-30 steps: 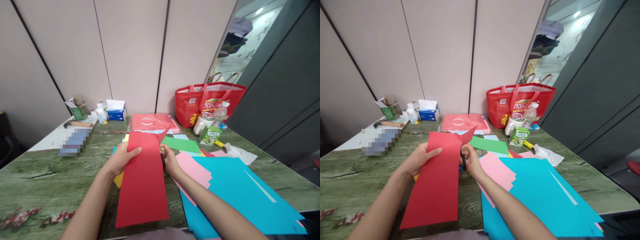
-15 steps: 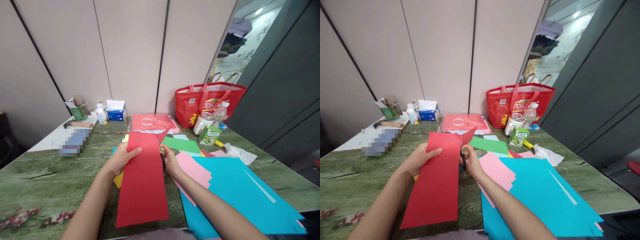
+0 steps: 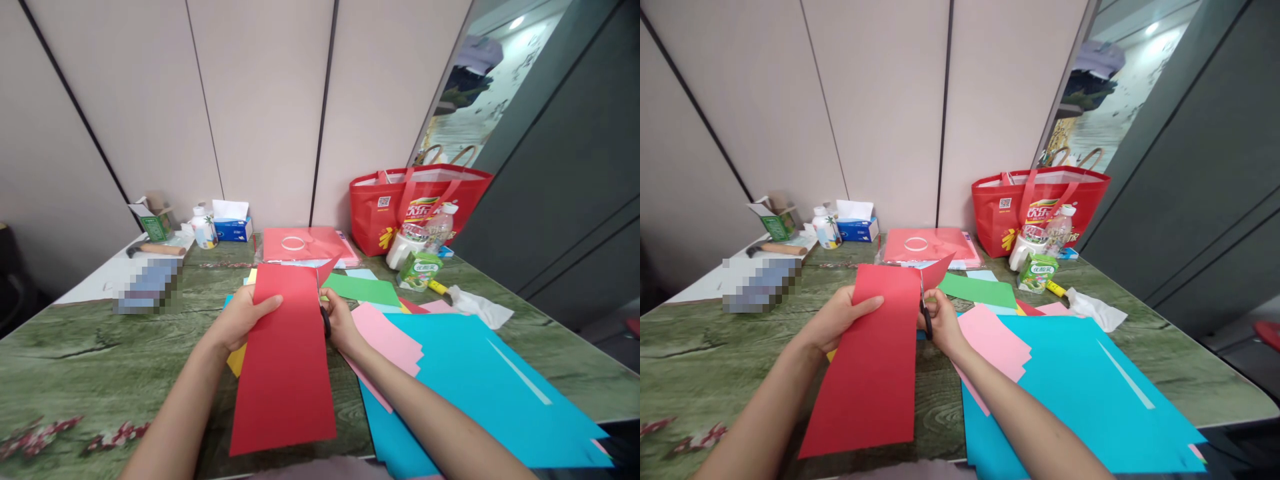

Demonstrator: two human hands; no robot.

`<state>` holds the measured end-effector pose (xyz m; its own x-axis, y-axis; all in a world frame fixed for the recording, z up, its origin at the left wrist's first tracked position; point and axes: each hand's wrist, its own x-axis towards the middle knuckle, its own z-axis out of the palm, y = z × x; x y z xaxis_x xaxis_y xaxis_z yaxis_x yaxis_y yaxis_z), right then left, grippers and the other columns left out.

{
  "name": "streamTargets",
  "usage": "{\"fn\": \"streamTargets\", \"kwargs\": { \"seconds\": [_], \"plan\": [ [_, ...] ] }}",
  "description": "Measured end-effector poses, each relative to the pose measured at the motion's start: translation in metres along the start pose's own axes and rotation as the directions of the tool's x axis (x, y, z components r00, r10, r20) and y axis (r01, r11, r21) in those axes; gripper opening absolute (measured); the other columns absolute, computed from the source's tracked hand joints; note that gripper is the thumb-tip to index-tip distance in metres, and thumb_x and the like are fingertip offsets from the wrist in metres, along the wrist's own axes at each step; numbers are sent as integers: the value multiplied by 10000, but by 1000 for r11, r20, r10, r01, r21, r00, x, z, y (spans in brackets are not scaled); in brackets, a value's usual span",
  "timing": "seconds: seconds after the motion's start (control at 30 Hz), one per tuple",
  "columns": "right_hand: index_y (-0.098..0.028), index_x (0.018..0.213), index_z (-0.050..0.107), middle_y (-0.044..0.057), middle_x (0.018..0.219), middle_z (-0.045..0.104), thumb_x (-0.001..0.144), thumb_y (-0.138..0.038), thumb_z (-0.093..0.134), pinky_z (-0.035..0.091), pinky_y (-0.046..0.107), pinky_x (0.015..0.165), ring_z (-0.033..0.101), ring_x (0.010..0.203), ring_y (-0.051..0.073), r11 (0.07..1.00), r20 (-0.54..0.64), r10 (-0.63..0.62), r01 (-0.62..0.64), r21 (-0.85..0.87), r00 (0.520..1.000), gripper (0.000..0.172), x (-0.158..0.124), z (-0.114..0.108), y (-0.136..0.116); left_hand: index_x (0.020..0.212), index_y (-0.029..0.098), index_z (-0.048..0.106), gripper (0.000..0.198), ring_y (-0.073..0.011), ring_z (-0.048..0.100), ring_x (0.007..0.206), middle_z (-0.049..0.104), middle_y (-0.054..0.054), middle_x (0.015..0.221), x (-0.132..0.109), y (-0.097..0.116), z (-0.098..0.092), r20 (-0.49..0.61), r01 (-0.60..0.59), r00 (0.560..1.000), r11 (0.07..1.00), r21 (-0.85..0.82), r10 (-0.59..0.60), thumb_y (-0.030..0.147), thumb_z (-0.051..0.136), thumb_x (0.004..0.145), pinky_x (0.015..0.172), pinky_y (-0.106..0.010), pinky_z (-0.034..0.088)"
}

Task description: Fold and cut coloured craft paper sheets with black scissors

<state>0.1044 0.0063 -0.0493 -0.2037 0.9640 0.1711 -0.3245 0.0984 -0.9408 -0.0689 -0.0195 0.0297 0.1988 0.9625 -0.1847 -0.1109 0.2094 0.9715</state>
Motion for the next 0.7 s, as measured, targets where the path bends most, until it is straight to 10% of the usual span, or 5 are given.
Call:
{"fn": "streamTargets", "kwargs": {
  "seconds": [0.7],
  "plan": [
    [-227, 729, 387, -123, 397, 439, 544, -317, 752, 309, 187, 382, 377, 333, 71, 1000, -23, 24, -24, 2, 999, 419, -1, 1, -4, 843, 137, 604, 354, -172, 644, 583, 713, -44, 723, -1, 0, 0, 9, 1, 1000, 1000, -30, -1, 315, 767, 584, 538, -267, 515]
  ]
}}
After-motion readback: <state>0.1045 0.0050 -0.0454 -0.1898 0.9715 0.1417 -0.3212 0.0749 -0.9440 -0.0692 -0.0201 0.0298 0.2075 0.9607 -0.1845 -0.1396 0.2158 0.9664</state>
